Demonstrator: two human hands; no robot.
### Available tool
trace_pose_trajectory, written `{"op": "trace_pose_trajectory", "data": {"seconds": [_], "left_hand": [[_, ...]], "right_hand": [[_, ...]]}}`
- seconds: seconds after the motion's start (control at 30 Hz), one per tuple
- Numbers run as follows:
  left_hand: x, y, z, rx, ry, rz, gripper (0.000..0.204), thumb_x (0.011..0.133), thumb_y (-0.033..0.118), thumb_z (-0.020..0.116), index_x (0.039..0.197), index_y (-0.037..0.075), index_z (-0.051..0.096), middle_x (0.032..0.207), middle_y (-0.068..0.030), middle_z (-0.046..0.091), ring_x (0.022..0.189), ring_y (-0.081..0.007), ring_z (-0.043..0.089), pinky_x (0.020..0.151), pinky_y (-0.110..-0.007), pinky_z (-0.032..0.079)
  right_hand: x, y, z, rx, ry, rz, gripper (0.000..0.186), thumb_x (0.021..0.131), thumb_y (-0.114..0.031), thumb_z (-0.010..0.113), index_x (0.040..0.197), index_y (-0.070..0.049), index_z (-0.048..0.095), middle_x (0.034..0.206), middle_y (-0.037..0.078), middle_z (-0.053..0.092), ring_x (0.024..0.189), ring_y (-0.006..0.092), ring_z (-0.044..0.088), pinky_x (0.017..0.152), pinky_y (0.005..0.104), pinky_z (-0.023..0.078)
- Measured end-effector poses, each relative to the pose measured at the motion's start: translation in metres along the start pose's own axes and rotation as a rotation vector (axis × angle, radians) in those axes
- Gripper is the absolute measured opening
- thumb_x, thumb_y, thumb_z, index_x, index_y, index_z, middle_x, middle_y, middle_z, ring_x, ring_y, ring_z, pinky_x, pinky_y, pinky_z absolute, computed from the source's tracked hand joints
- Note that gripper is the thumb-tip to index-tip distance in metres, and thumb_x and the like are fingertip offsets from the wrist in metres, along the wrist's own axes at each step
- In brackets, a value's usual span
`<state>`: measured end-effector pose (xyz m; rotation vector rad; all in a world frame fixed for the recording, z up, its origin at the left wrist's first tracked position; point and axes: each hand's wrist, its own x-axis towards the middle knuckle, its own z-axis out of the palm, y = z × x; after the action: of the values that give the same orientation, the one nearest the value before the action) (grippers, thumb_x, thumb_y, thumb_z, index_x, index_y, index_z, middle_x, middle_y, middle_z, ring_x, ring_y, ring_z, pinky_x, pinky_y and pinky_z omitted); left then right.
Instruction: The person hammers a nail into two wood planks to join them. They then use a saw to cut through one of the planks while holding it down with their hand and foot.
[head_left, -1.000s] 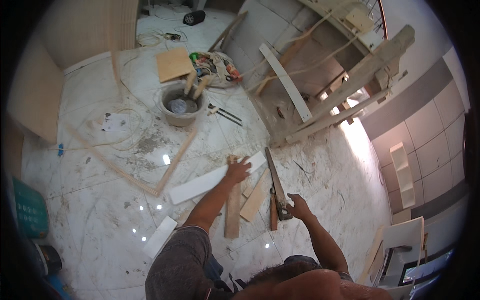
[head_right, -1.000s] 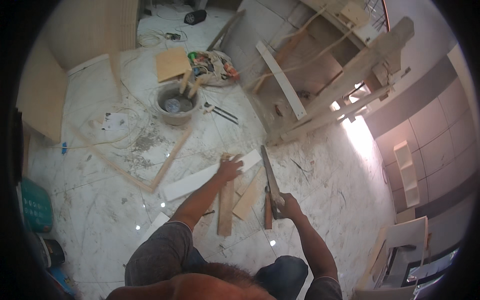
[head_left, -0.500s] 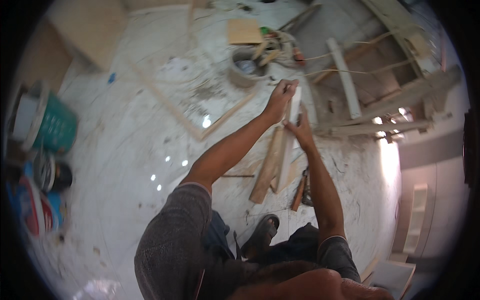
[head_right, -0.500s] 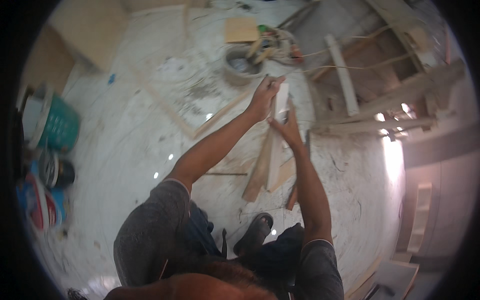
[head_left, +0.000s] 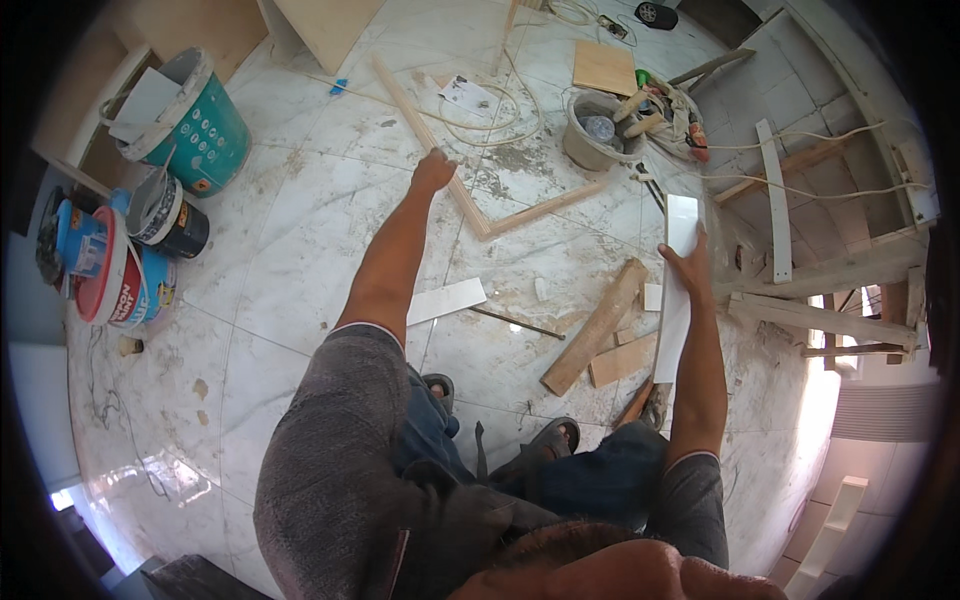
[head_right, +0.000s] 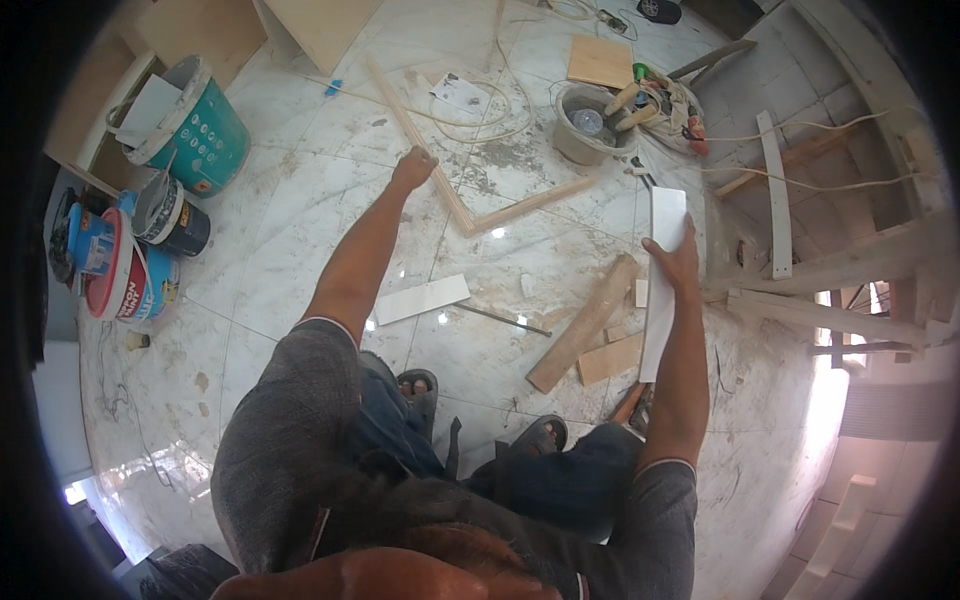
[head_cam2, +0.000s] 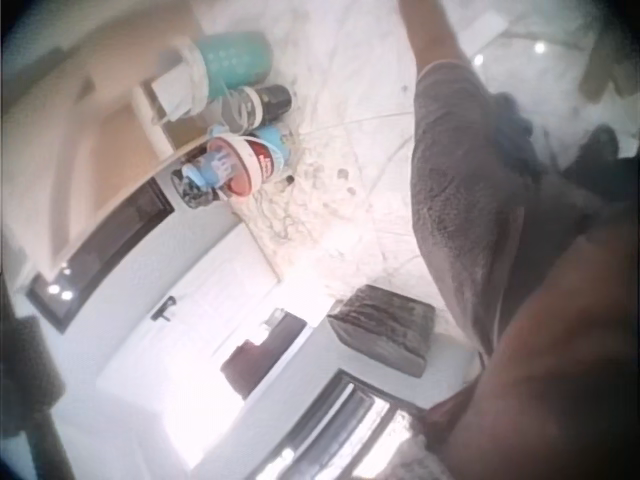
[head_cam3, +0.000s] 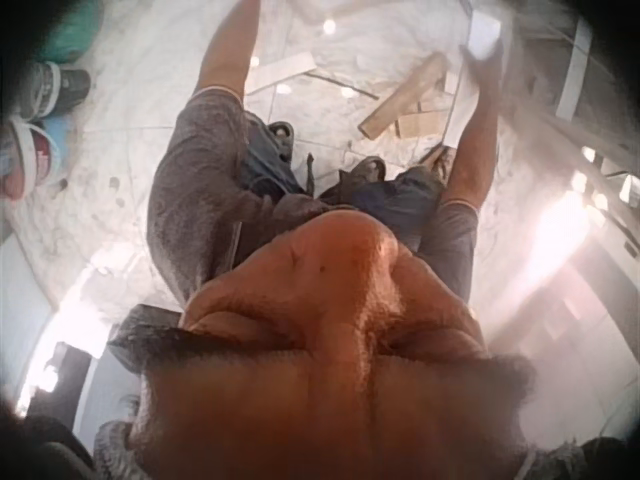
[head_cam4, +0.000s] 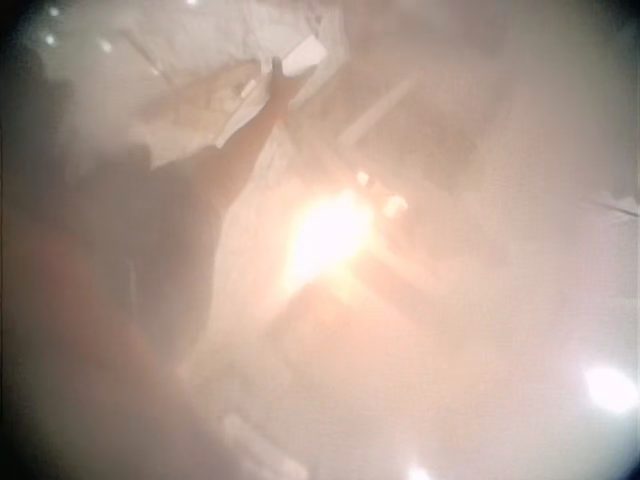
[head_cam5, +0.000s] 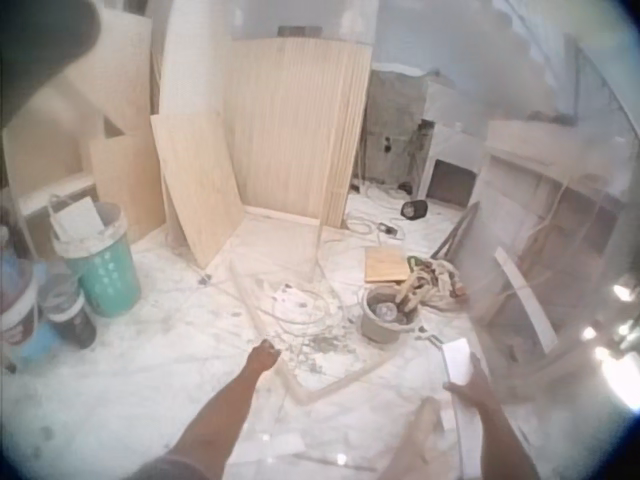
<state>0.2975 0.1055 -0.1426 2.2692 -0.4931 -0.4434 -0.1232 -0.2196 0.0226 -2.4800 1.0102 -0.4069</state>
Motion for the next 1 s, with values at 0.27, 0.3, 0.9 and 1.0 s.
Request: {"op": "trace_pose_trajectory", "data": {"seconds": [0.27,0.3,0.9,1.0], "left_hand": [[-0.007,0.0,0.09,-0.141,-0.072,-0.401,0.124,0.07,0.061,0.073,0.145,-0.011,0.006,0.135,-0.0318,0.043,0.119,-0.041,0.053,0.098,-0.044,0.046],[-0.011,0.004,0.102,-0.117,-0.018,-0.414,0.123,0.071,0.059,0.074,0.146,-0.01,0.006,0.134,-0.031,0.044,0.118,-0.0404,0.054,0.098,-0.044,0.046],[-0.001,0.02,-0.005,-0.469,0.262,-0.198,0.072,0.073,0.023,0.06,0.132,-0.004,0.027,0.104,-0.0288,0.059,0.086,-0.0362,0.063,0.074,-0.044,0.053],[-0.046,0.062,-0.028,-0.661,0.101,-0.16,0.069,0.075,0.013,0.059,0.136,0.004,0.027,0.097,-0.02,0.057,0.073,-0.0255,0.061,0.057,-0.039,0.053]], "right_hand": [[-0.028,-0.017,-0.036,-0.014,0.044,-0.01,0.109,0.066,-0.039,0.082,0.146,0.006,0.022,0.147,0.028,0.031,0.138,0.038,0.031,0.114,0.0409,0.025],[-0.032,-0.017,-0.039,-0.011,0.035,-0.006,0.109,0.066,-0.039,0.082,0.145,0.006,0.023,0.148,0.028,0.031,0.138,0.038,0.031,0.114,0.0406,0.025],[-0.013,-0.016,-0.067,0.195,0.245,0.038,0.112,0.066,-0.057,0.078,0.146,0.004,0.029,0.144,0.029,0.037,0.134,0.037,0.039,0.109,0.0419,0.033],[-0.005,-0.01,-0.065,0.189,0.276,-0.022,0.111,0.066,-0.056,0.078,0.145,0.004,0.029,0.144,0.028,0.037,0.133,0.0365,0.04,0.108,0.0416,0.034]]}}
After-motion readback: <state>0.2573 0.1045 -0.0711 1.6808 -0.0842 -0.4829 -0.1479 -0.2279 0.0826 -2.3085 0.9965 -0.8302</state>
